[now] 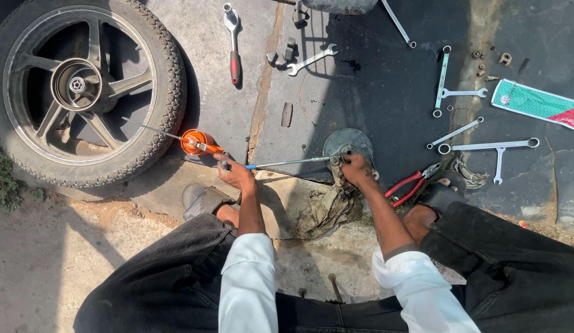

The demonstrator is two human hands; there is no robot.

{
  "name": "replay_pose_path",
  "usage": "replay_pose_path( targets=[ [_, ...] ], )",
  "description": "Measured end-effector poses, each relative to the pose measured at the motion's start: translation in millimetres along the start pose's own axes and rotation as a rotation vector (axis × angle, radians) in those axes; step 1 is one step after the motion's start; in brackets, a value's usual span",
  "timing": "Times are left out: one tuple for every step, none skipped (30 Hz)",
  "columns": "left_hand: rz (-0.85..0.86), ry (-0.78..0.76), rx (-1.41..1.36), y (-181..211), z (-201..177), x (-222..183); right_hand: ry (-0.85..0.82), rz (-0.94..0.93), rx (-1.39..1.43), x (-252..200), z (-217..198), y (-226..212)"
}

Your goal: Replacing or repairing the drum brake shoes and components of a motorcycle wheel.

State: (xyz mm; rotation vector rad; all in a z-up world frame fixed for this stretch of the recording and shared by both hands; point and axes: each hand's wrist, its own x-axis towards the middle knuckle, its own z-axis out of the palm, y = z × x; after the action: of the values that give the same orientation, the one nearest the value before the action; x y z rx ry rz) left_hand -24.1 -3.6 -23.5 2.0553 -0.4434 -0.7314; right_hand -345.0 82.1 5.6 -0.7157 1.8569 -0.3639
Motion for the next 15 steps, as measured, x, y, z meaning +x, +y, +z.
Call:
replay_pose_path(
  targets=[
    [0.000, 0.006, -0.001, -1.1, 4.0, -0.7, -0.005, -0.004, -0.002, 0.7, -0.9, -1.6],
    [-0.159, 0.100, -0.228, -2.3, 7.9, -1.1, -0.005, -0.009, -0.021, 1.5, -1.5, -3.1],
    [-0.317, 0.197, -0.447, -5.2, 10.8, -2.7, -0.004, -0.009, -0.038, 0.5, -1.8, -2.3],
    [-0.317, 0.201, -0.445, -7.1, 11.0, 0.1, -0.008, -0.008, -0.039, -4.3, -2.4, -4.2],
    [-0.383, 0.136, -0.816, -8.1, 11.9, 3.2, -0.005, -0.017, -0.044, -8.1, -3.9, -7.8],
    [-0.439, 0.064, -1.188, -8.9, 12.3, 6.2, -0.002, -0.026, -0.050, -12.3, -5.3, -11.5],
    [-0.436, 0.071, -1.192, -16.5, 9.6, 14.9, -0.007, -0.031, -0.054, -12.2, -4.5, -10.7],
    [-0.542, -0.061, -1.283, -23.9, 6.5, 23.3, -0.004, -0.031, -0.064, -12.5, -3.7, -9.9],
    [-0.643, -0.202, -1.372, -29.5, 5.5, 32.3, 0.002, -0.035, -0.074, -11.5, -4.1, -10.8],
    [-0.638, -0.199, -1.379, -32.0, -2.5, 36.0, -0.001, -0.042, -0.077, -10.3, -2.0, -9.4],
    [-0.741, -0.389, -1.408, -34.5, -8.5, 38.6, 0.003, -0.047, -0.070, -9.0, -1.4, -7.3],
    [-0.839, -0.583, -1.427, -37.3, -13.9, 40.9, 0.007, -0.051, -0.062, -7.2, -1.2, -4.9],
    [-0.842, -0.585, -1.426, -34.6, -21.6, 49.5, 0.010, -0.050, -0.062, -6.3, -1.5, -4.2],
    [-0.845, -0.847, -1.272, -32.2, -28.7, 58.0, 0.010, -0.046, -0.024, -4.7, -2.1, -3.1],
    [-0.839, -1.094, -1.098, -31.5, -38.3, 66.0, 0.006, -0.039, 0.015, -4.4, -1.2, -0.2]
  ],
)
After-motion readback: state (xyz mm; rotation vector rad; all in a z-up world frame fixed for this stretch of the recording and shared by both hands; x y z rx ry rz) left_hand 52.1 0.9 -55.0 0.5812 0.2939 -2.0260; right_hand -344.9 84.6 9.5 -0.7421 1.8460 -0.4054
